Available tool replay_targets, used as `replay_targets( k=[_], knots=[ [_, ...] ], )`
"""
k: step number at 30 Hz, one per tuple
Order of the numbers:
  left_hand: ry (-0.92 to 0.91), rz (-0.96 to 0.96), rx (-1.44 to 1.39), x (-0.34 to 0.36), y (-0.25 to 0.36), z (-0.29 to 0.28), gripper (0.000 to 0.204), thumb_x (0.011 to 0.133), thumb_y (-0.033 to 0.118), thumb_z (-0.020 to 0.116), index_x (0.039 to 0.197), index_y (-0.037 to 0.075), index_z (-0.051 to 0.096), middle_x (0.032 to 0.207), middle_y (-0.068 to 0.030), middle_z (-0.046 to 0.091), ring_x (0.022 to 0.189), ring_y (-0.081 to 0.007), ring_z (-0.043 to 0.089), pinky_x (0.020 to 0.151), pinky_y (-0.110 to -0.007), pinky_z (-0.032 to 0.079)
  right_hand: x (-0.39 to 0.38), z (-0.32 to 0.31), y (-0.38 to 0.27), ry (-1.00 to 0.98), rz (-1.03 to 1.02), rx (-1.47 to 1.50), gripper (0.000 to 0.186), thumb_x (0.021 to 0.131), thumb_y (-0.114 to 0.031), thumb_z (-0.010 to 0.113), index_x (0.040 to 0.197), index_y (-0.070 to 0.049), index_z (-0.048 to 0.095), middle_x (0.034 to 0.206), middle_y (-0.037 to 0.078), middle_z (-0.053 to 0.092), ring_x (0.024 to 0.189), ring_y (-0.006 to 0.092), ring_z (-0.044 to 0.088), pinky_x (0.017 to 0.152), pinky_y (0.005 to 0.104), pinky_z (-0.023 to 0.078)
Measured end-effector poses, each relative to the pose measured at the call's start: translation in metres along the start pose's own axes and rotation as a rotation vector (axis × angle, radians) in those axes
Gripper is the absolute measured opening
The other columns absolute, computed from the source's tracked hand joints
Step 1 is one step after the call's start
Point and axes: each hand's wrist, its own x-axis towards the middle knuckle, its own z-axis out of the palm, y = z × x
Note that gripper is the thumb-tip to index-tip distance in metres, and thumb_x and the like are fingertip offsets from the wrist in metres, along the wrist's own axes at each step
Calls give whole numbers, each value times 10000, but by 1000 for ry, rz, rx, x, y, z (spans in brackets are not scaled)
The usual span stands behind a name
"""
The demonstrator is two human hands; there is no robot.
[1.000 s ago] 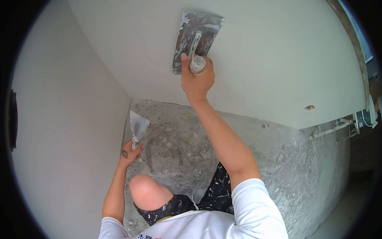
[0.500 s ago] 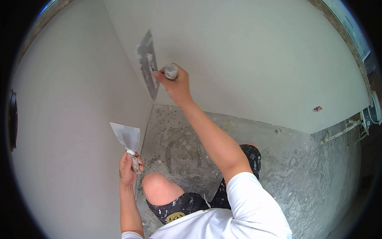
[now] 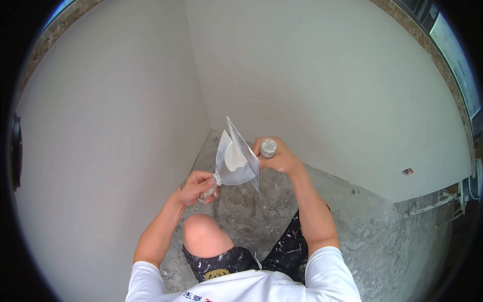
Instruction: Applying and smoothing plaster on an interior wall using a trowel and a putty knife.
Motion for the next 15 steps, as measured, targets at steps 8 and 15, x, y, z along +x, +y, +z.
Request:
replay_targets(
  k=[8,15],
  knots=[
    [357,149,-59,-68,4,-10,285,1036,264,579,992,-10,643,826,-93,668,581,-132,590,517,-266,475,67,37,72,-2,212,642,395,994,-439,582,930,-54,641,802,31,603,737,122,563,705,303,473],
    [574,317,-153,-133,-7,37,309,1030,247,583,968,-53,627,825,-128,663,593,-161,603,538,-282,493,266,89,65,335,-115,201,396,1002,-456,568,958,-70,642,875,14,593,810,124,530,726,285,420]
  ],
)
